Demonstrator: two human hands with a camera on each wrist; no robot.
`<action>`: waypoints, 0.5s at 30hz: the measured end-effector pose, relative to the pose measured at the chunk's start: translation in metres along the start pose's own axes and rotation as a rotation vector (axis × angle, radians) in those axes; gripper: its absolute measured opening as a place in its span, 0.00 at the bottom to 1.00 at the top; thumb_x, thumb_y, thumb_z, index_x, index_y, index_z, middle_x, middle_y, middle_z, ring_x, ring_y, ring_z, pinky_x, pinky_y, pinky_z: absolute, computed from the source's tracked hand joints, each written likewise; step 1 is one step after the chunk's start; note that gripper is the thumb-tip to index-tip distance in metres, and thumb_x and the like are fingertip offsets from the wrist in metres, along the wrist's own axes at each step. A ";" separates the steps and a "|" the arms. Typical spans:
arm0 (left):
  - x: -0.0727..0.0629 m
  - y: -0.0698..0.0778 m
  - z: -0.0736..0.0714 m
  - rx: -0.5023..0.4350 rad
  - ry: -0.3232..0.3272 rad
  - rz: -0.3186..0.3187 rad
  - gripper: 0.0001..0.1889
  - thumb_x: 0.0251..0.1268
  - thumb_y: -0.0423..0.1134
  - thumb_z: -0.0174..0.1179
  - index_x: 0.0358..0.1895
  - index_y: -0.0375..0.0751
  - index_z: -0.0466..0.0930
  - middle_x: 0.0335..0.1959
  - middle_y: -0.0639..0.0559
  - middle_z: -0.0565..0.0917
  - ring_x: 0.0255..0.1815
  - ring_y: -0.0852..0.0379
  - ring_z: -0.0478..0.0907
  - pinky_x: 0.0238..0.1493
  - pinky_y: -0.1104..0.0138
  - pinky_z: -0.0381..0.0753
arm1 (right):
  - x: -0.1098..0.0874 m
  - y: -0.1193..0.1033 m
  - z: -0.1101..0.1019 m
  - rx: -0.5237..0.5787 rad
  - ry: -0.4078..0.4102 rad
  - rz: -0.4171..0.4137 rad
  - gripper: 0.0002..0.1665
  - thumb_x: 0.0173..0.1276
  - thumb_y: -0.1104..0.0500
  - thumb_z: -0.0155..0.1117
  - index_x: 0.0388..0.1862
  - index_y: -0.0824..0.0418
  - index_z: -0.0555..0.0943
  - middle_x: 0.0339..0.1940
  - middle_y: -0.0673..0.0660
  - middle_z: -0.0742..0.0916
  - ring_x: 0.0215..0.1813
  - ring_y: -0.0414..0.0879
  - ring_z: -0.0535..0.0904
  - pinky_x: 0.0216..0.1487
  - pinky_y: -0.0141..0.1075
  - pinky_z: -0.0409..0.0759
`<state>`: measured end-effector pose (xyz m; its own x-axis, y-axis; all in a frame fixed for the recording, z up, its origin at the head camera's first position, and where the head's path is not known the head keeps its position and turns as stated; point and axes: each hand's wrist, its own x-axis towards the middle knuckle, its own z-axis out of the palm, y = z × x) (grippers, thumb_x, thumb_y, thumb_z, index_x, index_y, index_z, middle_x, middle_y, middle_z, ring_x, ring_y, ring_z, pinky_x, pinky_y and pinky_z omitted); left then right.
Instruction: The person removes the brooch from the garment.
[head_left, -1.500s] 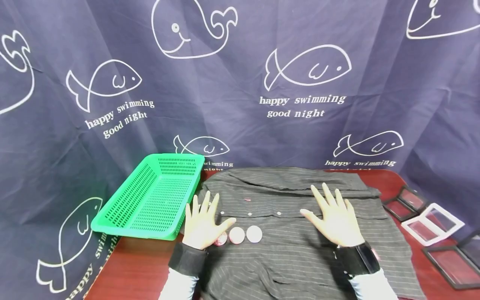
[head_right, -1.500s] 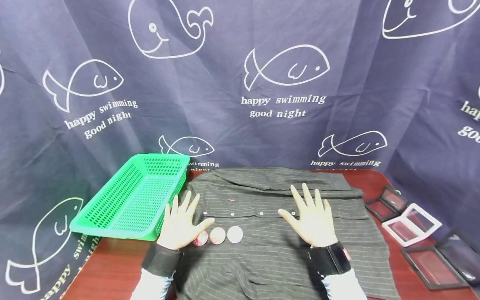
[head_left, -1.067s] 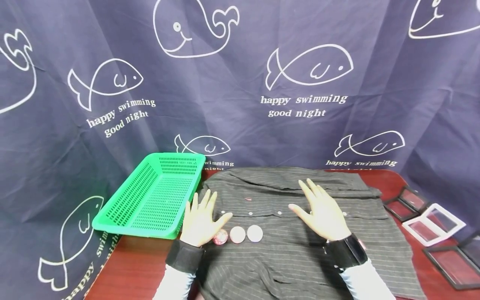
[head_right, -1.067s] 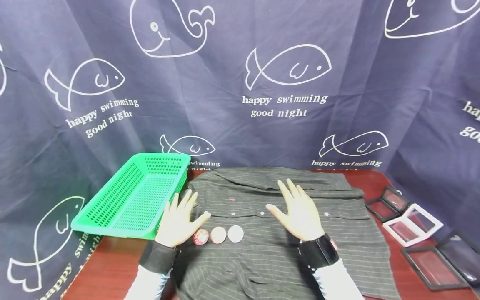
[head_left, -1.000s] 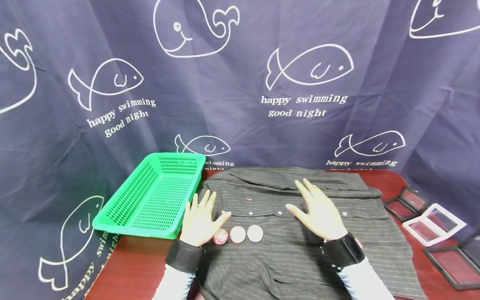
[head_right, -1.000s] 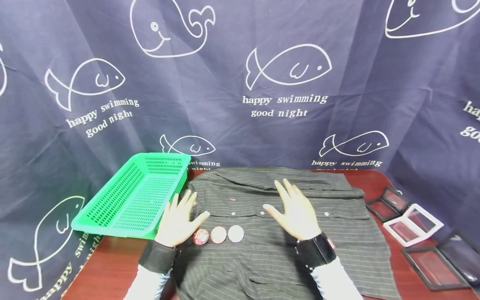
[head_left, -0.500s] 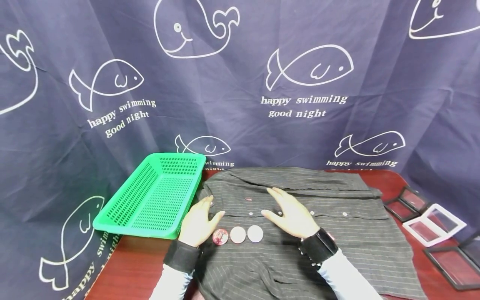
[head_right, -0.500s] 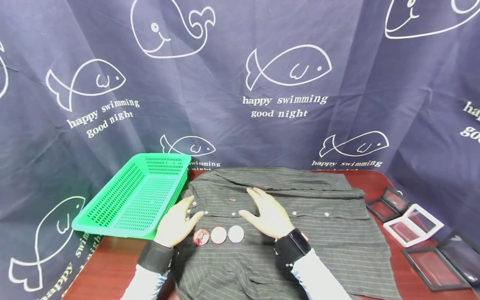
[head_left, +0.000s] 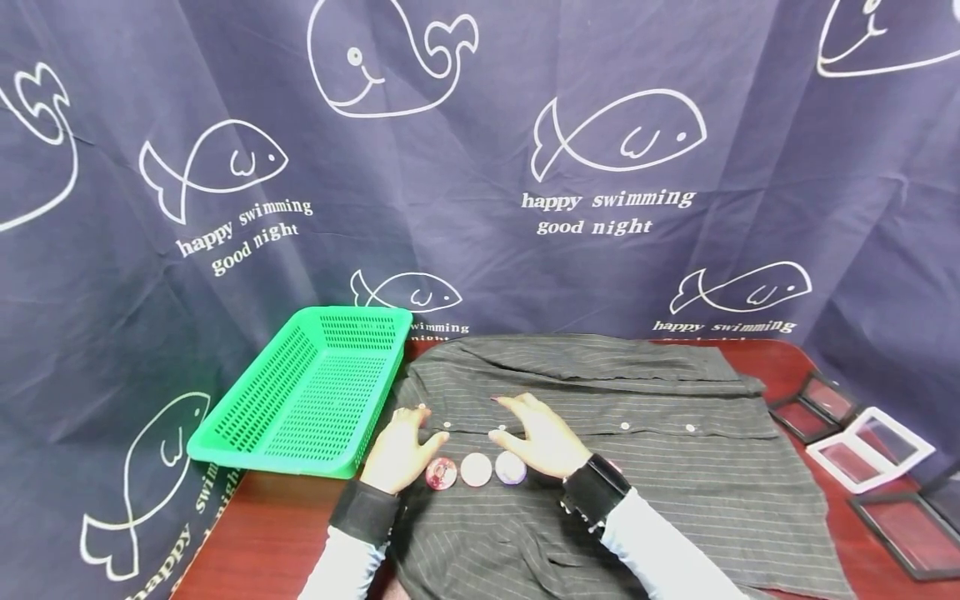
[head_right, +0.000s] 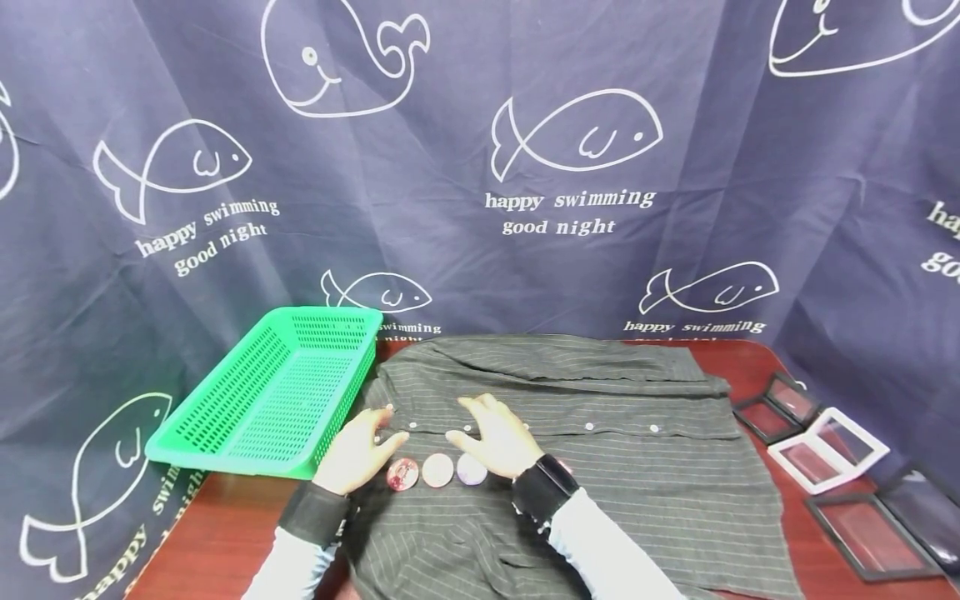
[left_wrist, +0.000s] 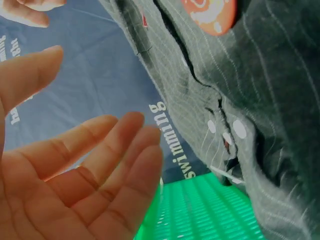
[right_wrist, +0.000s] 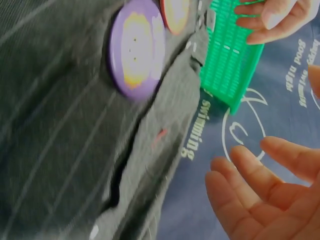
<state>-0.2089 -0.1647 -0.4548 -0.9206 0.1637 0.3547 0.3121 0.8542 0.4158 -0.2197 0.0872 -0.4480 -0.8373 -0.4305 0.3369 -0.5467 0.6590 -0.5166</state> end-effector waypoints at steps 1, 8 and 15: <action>0.000 -0.001 0.001 -0.001 -0.011 -0.001 0.24 0.57 0.46 0.67 0.51 0.31 0.80 0.45 0.39 0.85 0.49 0.42 0.81 0.52 0.51 0.79 | 0.001 -0.001 0.002 0.006 -0.005 -0.001 0.33 0.66 0.46 0.65 0.66 0.60 0.74 0.57 0.60 0.82 0.59 0.55 0.79 0.60 0.50 0.77; -0.002 -0.002 0.005 -0.018 -0.103 -0.036 0.24 0.57 0.47 0.67 0.50 0.31 0.80 0.45 0.39 0.85 0.49 0.43 0.82 0.52 0.51 0.79 | 0.006 -0.002 0.019 0.041 -0.058 0.000 0.30 0.64 0.49 0.66 0.60 0.67 0.77 0.49 0.61 0.83 0.50 0.55 0.81 0.51 0.48 0.79; -0.002 -0.004 0.009 0.016 -0.114 0.006 0.17 0.53 0.44 0.69 0.40 0.33 0.82 0.35 0.44 0.82 0.35 0.49 0.81 0.41 0.55 0.80 | 0.013 -0.006 0.031 0.123 -0.116 0.063 0.27 0.63 0.52 0.67 0.57 0.66 0.78 0.47 0.60 0.85 0.48 0.53 0.83 0.50 0.46 0.80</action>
<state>-0.2105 -0.1636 -0.4649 -0.9398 0.2226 0.2593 0.3144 0.8606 0.4006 -0.2274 0.0586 -0.4654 -0.8604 -0.4638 0.2111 -0.4829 0.6098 -0.6284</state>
